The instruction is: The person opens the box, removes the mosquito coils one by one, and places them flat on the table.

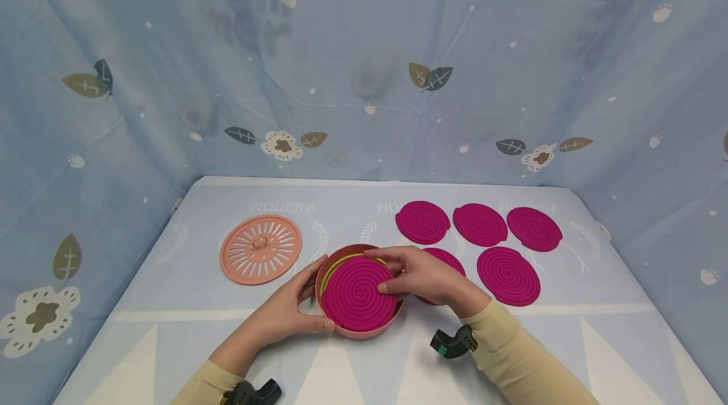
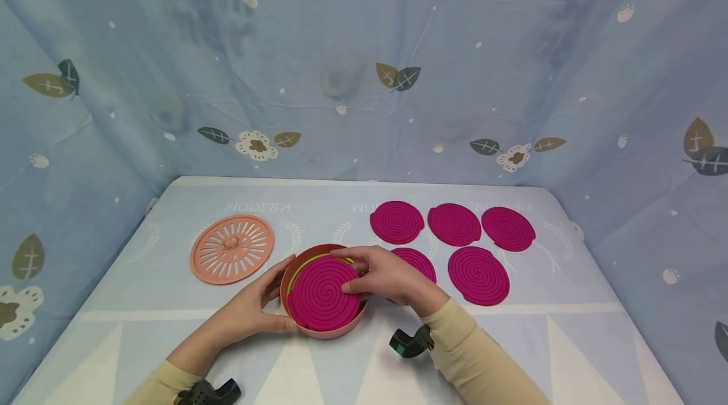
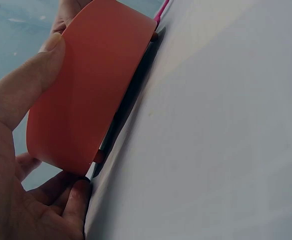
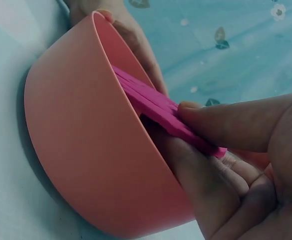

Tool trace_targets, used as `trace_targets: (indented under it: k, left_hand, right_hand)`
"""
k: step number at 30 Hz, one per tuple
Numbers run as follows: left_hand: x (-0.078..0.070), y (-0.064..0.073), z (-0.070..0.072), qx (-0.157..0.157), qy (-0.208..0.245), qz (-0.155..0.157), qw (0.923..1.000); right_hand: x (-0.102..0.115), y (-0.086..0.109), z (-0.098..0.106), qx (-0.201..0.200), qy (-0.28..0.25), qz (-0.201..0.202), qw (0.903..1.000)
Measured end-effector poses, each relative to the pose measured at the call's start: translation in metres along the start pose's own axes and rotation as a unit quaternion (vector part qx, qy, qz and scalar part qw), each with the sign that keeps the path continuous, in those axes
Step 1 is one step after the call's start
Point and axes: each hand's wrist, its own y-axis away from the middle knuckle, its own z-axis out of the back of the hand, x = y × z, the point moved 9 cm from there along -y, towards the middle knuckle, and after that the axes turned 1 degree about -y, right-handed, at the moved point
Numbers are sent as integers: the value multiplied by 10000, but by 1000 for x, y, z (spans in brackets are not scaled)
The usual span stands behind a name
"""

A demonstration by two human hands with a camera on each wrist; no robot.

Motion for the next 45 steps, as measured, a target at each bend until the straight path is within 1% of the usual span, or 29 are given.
trace_targets:
  k: [4, 7, 12, 21, 29, 33, 37, 41, 45]
  left_hand:
    - [1, 0, 0, -18, -5, 45, 10000]
    - [2, 0, 1, -22, -20, 72, 10000]
    - [2, 0, 0, -5, -25, 61, 10000]
    - [0, 0, 1, -4, -34, 58, 10000]
    - [1, 0, 1, -6, -8, 86, 10000]
    - [3, 0, 1, -36, -1, 141, 9999]
    - [3, 1, 1, -77, -37, 195, 9998]
    - [2, 1, 1, -81, -43, 206, 9997]
    - [2, 1, 0, -67, -29, 193, 9998]
  right_hand:
    - [-1, 1, 3, -91, -113, 82, 9999]
    - [0, 3, 6, -248, -92, 145, 9995]
    - [-1, 6, 11, -428, -258, 204, 9985]
    - [-5, 13, 27, -745, -343, 367, 9960]
    - [-3, 27, 43, -888, -720, 671, 9912]
    - [-3, 35, 52, -993, -892, 749, 9882]
    - [-7, 43, 60, -1137, -946, 733, 9863]
    - [-13, 52, 69, -1381, -908, 629, 9842]
    - [-15, 61, 77, -1524, -893, 621, 9823]
